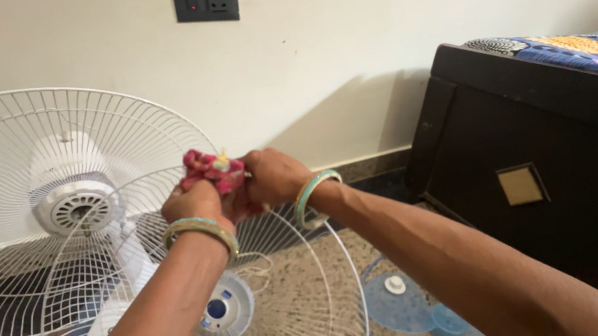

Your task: The person wipes the metal cage of a disassembled electric fan using a pink cloth. The fan blades and rear cage are visible nearby on the floor. The person systematically cleans the cage bars and rim while holding the cage steady.

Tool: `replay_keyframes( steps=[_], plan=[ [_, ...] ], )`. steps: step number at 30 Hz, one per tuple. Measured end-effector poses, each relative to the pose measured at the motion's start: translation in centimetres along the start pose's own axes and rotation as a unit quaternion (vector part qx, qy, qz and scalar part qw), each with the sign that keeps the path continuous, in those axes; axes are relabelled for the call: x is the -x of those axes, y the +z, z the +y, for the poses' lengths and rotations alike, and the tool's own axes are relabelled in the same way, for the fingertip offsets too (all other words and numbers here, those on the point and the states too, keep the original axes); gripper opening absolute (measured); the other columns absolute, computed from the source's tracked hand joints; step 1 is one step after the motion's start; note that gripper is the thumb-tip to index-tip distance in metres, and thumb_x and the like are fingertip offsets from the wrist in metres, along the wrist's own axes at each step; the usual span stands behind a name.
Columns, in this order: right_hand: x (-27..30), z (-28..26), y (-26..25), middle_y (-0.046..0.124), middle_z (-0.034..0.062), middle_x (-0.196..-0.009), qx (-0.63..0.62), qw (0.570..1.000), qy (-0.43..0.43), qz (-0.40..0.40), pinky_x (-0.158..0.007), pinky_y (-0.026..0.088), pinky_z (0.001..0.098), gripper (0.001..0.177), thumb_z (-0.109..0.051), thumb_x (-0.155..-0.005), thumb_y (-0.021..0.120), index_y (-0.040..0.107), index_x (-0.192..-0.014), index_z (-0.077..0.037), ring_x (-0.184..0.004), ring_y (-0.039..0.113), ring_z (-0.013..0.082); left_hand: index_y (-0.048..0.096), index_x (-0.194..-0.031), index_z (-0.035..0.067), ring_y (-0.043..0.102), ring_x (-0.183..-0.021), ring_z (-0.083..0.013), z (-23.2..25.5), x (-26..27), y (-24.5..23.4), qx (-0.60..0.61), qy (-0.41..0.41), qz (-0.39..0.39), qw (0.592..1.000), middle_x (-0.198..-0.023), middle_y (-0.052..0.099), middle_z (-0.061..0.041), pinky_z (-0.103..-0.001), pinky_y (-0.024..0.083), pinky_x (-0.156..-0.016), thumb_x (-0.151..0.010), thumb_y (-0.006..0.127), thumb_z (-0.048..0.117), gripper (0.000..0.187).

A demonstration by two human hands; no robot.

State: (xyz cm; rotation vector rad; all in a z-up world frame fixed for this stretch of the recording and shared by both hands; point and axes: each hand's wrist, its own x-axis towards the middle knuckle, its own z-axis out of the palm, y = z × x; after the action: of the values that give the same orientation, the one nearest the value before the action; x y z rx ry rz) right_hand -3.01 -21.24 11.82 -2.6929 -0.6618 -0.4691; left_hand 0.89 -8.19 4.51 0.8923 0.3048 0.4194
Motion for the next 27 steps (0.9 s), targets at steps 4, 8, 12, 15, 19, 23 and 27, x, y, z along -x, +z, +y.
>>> replay_keyframes(
  steps=[4, 8, 12, 15, 19, 23, 27],
  plan=[
    [-0.2, 0.9, -1.8, 0.075, 0.0197, -0.076, 0.021, 0.998, 0.023, -0.052, -0.070, 0.060, 0.0442, 0.029, -0.029, -0.070, 0.081, 0.077, -0.085, -0.005, -0.073, 0.076, 0.0336, 0.076, -0.095, 0.003, 0.067, -0.076, -0.0139, 3.4, 3.9, 0.7, -0.055, 0.074, -0.073, 0.993, -0.093, 0.075, -0.009, -0.033, 0.058, -0.068, -0.085, 0.074, 0.009, 0.011],
    [-1.1, 1.7, -3.1, 0.076, 0.0200, -0.078, 0.032, 0.997, 0.029, -0.070, -0.073, 0.062, 0.0437, 0.022, -0.022, -0.079, 0.069, 0.072, -0.088, -0.003, -0.075, 0.078, 0.0322, 0.075, -0.099, 0.007, 0.072, -0.080, -0.0297, 7.7, 5.9, -0.1, -0.389, 0.402, -0.076, 0.825, -0.090, 0.074, -0.015, -0.042, 0.055, -0.074, -0.083, 0.080, 0.020, 0.021],
    [-1.3, 2.0, -3.6, 0.073, 0.0252, -0.086, 0.101, 0.993, -0.023, -0.055, -0.079, 0.057, 0.0487, 0.022, -0.022, -0.085, 0.069, 0.072, -0.092, -0.001, -0.084, 0.072, 0.0383, 0.075, -0.101, 0.010, 0.068, -0.090, -0.0351, 9.7, 7.5, 0.2, -0.457, 0.527, -0.136, 0.703, -0.097, 0.070, -0.015, -0.048, 0.053, -0.076, -0.084, 0.076, 0.016, 0.018],
    [-0.7, 1.7, -4.0, 0.074, 0.0213, -0.088, 0.101, 0.992, 0.040, -0.067, -0.077, 0.058, 0.0486, 0.022, -0.019, -0.077, 0.070, 0.071, -0.095, -0.007, -0.087, 0.073, 0.0366, 0.071, -0.103, 0.008, 0.066, -0.096, -0.0330, 9.4, 8.6, -0.1, -0.479, 0.595, -0.178, 0.621, -0.102, 0.069, -0.013, -0.047, 0.053, -0.080, -0.079, 0.076, 0.020, 0.027],
    [0.3, 1.4, -4.6, 0.076, 0.0160, -0.088, 0.101, 0.994, 0.004, -0.051, -0.077, 0.058, 0.0488, 0.020, -0.024, -0.078, 0.072, 0.075, -0.094, -0.013, -0.088, 0.073, 0.0364, 0.063, -0.114, 0.009, 0.066, -0.106, -0.0278, 8.8, 8.0, -0.9, -0.470, 0.663, -0.246, 0.529, -0.110, 0.067, -0.009, -0.046, 0.052, -0.088, -0.084, 0.071, 0.018, 0.032],
    [1.1, 0.4, -5.1, 0.076, 0.0160, -0.089, 0.077, 0.997, -0.029, -0.015, -0.078, 0.056, 0.0496, 0.022, -0.027, -0.083, 0.072, 0.075, -0.102, -0.016, -0.087, 0.073, 0.0385, 0.059, -0.120, 0.002, 0.068, -0.094, -0.0270, 10.3, 5.5, -1.2, -0.558, 0.699, -0.282, 0.348, -0.115, 0.067, -0.014, -0.041, 0.057, -0.071, -0.081, 0.071, 0.026, 0.047],
    [1.3, -0.7, -5.8, 0.076, 0.0161, -0.092, 0.020, 0.991, -0.130, 0.001, -0.075, 0.056, 0.0492, 0.029, -0.026, -0.084, 0.069, 0.074, -0.111, -0.015, -0.083, 0.072, 0.0398, 0.058, -0.114, 0.004, 0.072, -0.086, -0.0259, 11.7, 2.9, -2.3, -0.565, 0.705, -0.279, 0.326, -0.102, 0.070, -0.013, -0.038, 0.060, -0.064, -0.080, 0.070, 0.034, 0.047]
  ],
)
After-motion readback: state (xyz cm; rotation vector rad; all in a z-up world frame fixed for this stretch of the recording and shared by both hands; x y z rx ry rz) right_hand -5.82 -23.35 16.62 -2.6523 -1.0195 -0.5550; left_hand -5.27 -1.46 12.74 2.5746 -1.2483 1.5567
